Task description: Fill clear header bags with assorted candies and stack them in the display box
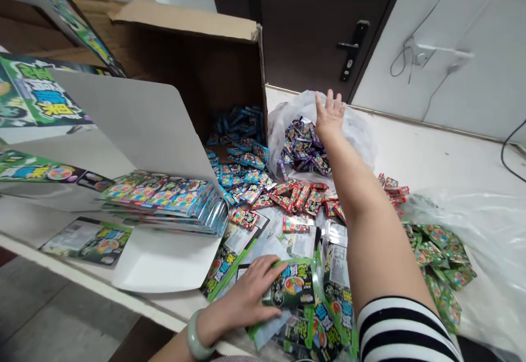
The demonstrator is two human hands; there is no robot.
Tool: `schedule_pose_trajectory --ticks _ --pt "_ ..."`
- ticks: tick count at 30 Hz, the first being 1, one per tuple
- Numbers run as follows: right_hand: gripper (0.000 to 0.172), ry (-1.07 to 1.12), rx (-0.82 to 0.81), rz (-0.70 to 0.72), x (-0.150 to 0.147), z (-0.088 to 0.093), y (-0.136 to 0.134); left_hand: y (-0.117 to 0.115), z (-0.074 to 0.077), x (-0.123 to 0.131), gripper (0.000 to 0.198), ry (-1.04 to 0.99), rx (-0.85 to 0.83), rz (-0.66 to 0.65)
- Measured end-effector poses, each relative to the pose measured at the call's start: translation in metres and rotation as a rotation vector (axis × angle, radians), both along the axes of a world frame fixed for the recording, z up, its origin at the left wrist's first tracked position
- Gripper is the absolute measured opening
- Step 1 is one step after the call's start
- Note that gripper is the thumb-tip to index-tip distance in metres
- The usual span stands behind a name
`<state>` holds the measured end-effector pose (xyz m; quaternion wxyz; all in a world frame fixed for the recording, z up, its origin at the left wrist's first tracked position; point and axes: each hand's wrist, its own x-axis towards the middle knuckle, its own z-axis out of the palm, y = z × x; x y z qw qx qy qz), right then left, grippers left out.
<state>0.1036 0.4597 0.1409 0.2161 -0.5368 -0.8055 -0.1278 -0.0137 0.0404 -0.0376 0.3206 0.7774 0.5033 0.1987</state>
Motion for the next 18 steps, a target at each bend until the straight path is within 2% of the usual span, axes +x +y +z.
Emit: schedule_pose_trajectory --ticks 3,7,12,15,18 --pt "0.065 0.004 -0.133 -0.108 -0.001 0.001 0.016 0.002 0.004 -0.002 0.103 -0.028 -0.06 -0.024" --pt "0.046 -0.006 -0.151 -0.093 0.006 0.012 0.011 0.011 0.021 -0.012 0.088 -0.063 -0.097 0.023" --pt "0.044 0.099 -0.1 0.059 0.034 0.021 -0.007 0.033 0.034 -0.021 0.063 -0.113 0.02 0.104" --pt "0.042 0.12 -0.133 0.039 0.048 0.026 -0.005 0.045 0.035 -0.02 0.057 -0.136 0.054 0.13" --pt "0.045 0.106 -0.099 0.061 0.044 0.032 -0.009 0.054 0.039 -0.017 0.054 -0.16 0.064 0.142"
